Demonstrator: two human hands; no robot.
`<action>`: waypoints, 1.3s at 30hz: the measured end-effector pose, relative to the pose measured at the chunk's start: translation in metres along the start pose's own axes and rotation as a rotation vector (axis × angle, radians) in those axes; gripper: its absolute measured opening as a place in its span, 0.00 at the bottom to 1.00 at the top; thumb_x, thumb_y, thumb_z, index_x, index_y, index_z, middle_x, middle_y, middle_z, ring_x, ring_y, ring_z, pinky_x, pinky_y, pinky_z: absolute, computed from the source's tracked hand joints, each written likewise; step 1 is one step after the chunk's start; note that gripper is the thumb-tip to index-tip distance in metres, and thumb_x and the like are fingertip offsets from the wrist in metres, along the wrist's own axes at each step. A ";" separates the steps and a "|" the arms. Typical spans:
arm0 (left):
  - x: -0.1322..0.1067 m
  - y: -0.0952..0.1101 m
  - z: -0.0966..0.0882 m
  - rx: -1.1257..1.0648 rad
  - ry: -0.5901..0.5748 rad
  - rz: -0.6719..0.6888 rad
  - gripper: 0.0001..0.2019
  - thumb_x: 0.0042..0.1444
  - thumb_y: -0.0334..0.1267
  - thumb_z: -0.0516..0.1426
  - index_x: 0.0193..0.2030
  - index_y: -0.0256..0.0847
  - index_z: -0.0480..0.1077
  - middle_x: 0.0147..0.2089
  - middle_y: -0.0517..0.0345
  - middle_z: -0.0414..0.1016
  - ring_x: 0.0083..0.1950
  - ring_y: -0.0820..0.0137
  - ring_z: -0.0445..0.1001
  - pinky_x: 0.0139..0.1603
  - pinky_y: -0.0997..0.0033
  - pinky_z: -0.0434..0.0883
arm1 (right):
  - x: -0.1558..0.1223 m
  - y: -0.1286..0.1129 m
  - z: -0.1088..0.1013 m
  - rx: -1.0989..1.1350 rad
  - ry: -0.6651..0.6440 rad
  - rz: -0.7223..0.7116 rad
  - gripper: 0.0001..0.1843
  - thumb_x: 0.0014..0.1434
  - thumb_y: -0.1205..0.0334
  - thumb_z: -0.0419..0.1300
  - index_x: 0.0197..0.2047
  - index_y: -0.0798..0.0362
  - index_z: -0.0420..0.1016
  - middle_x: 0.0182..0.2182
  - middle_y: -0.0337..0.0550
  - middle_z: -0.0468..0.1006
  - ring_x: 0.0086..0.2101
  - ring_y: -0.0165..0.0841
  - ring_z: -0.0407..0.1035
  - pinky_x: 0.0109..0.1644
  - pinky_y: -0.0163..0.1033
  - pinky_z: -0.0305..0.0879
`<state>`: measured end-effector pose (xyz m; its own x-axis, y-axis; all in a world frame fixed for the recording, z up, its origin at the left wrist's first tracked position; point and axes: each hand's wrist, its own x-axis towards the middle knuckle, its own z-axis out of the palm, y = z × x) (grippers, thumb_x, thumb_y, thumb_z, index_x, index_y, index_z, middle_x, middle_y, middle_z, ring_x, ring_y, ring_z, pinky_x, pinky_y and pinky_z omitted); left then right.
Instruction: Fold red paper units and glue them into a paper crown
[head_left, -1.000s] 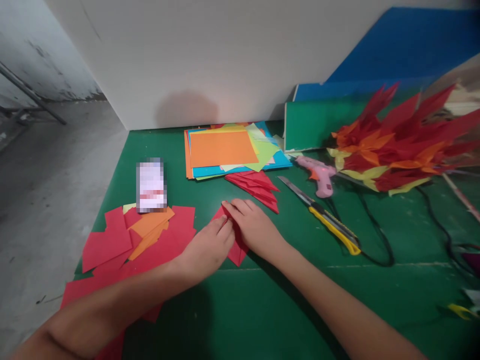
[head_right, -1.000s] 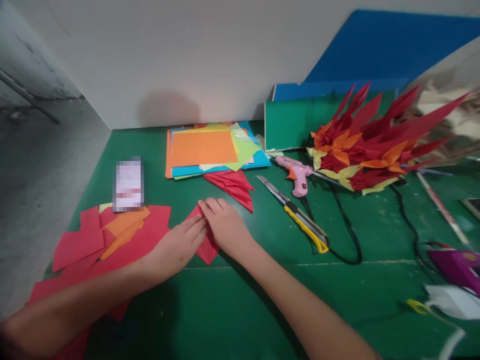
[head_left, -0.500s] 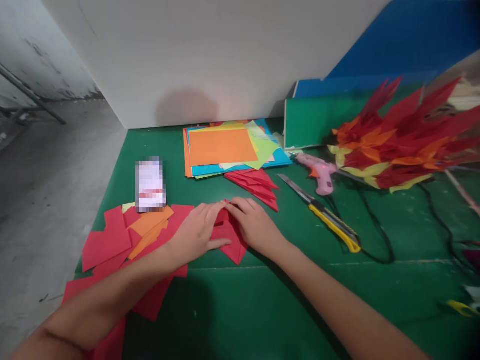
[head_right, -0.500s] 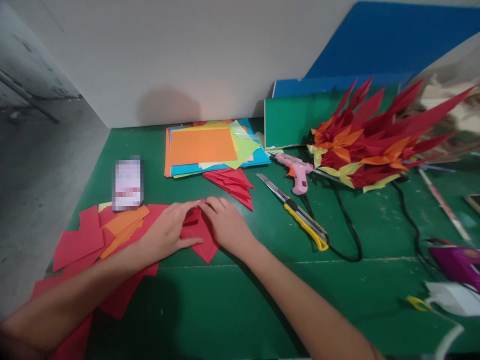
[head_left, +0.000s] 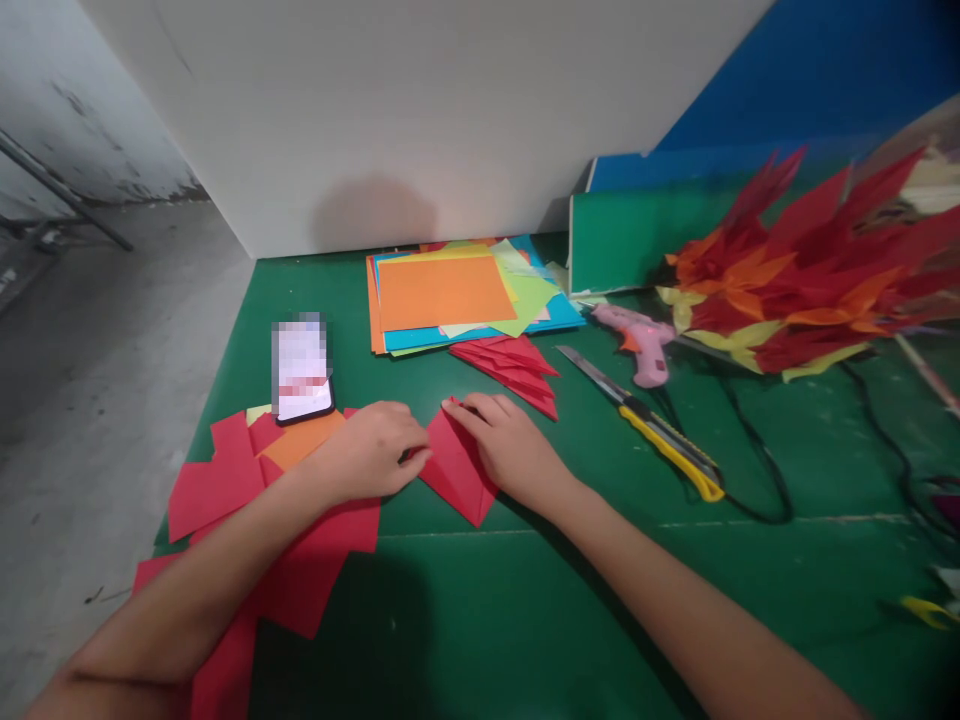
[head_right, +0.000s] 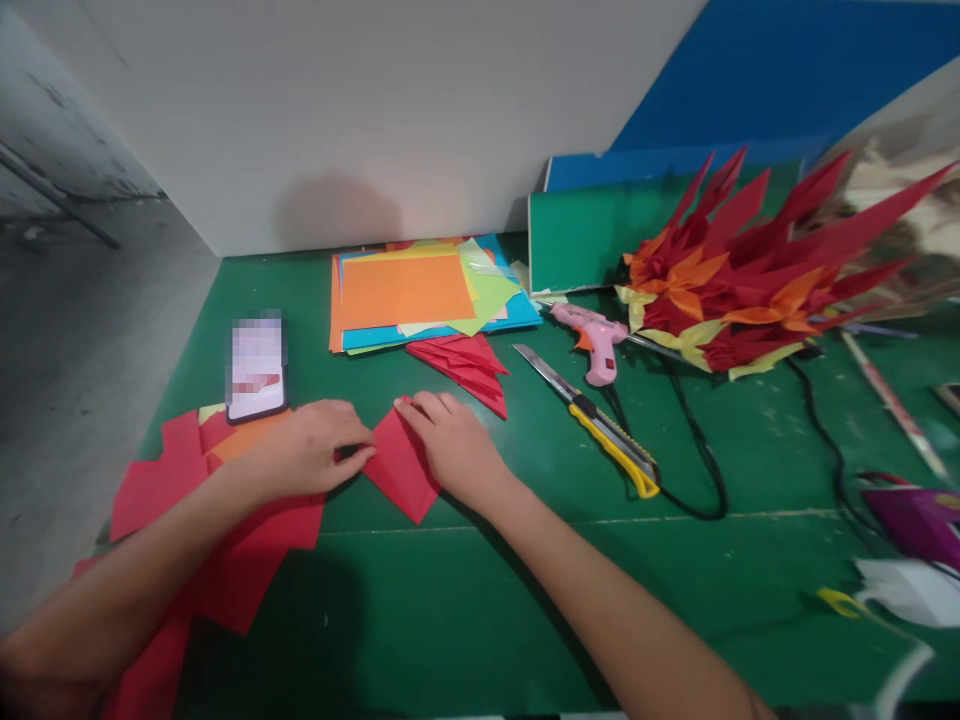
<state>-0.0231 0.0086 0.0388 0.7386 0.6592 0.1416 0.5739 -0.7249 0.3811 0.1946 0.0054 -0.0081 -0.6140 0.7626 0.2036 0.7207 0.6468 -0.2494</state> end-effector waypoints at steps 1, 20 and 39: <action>0.000 -0.001 0.000 0.004 -0.011 0.005 0.12 0.60 0.35 0.52 0.29 0.38 0.74 0.25 0.55 0.73 0.31 0.68 0.70 0.32 0.70 0.63 | 0.000 0.000 0.000 -0.003 -0.001 0.000 0.26 0.59 0.77 0.46 0.59 0.58 0.66 0.47 0.55 0.71 0.42 0.41 0.62 0.46 0.46 0.64; 0.004 -0.009 0.002 -0.057 -0.254 -0.042 0.11 0.59 0.42 0.58 0.30 0.39 0.66 0.27 0.61 0.67 0.32 0.70 0.64 0.30 0.73 0.56 | 0.000 0.000 0.001 -0.014 0.011 -0.009 0.24 0.60 0.75 0.46 0.59 0.61 0.66 0.46 0.56 0.71 0.41 0.41 0.61 0.46 0.45 0.63; 0.003 -0.010 0.003 0.149 -0.274 -0.089 0.27 0.54 0.60 0.55 0.19 0.38 0.66 0.24 0.56 0.66 0.29 0.67 0.64 0.29 0.69 0.54 | -0.001 0.001 0.002 -0.036 0.033 -0.018 0.27 0.58 0.77 0.47 0.60 0.58 0.66 0.45 0.55 0.71 0.41 0.41 0.62 0.46 0.46 0.64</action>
<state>-0.0261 0.0171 0.0327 0.7393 0.6575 -0.1454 0.6710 -0.7016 0.2398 0.1950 0.0056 -0.0106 -0.6166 0.7500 0.2394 0.7209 0.6601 -0.2111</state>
